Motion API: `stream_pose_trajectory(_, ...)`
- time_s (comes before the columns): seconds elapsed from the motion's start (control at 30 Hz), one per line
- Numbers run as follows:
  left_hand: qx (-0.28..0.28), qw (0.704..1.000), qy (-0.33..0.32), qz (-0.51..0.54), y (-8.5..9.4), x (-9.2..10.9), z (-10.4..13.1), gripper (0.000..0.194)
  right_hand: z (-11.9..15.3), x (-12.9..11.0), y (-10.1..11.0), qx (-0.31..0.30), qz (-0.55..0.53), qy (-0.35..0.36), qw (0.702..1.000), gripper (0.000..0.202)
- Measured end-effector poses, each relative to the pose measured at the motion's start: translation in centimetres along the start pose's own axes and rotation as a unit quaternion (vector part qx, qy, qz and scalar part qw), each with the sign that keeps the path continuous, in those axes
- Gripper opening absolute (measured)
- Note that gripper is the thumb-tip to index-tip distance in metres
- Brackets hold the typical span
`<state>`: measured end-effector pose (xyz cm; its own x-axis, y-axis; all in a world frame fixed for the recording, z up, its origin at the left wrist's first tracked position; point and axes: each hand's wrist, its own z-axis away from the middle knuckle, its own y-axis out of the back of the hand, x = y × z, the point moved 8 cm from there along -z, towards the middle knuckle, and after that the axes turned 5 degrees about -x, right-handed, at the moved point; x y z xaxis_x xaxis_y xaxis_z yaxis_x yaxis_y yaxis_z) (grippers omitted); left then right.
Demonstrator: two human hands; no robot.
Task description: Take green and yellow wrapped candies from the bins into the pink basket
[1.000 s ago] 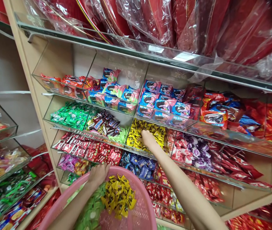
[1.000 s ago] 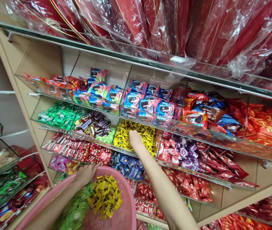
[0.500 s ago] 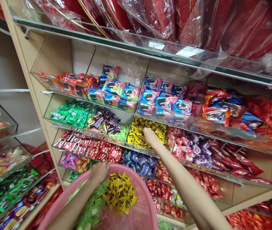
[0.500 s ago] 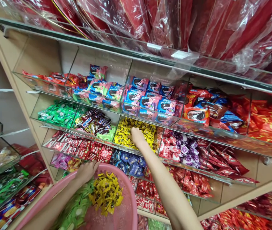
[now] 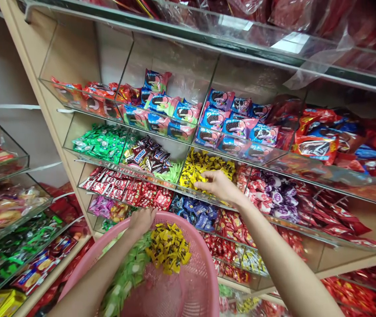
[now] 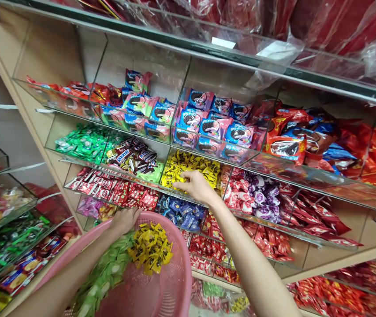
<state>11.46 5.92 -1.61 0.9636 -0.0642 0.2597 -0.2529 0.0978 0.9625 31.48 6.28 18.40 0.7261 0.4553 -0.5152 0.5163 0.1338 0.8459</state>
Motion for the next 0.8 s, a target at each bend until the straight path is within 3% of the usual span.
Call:
stream_pose_trajectory(0.13,-0.006,1.000,-0.003,-0.004,0.0,0.3,-0.2,0.062,2.3,-1.2,-6.9,-0.116,-0.070,0.031,0.990,0.034)
stream_pose_trajectory(0.23,-0.018,1.000,-0.006,-0.004,0.1,0.8,-0.2,0.064,2.1,-0.5,-11.9,-0.143,-0.018,0.027,0.989,0.029)
stream_pose_trajectory(0.33,-0.032,0.999,0.004,-0.006,0.5,0.9,-0.3,0.063,1.1,0.7,-15.0,-0.152,0.067,0.000,0.986,0.019)
stream_pose_trajectory(0.5,-0.035,0.999,0.018,-0.013,1.2,0.9,-0.3,0.059,0.3,1.8,-15.8,-0.154,0.174,-0.040,0.972,0.023)
stream_pose_trajectory(0.8,-0.037,0.999,0.027,-0.016,1.1,-0.3,-0.7,0.058,3.2,2.8,-15.0,-0.173,0.167,-0.050,0.969,0.025)
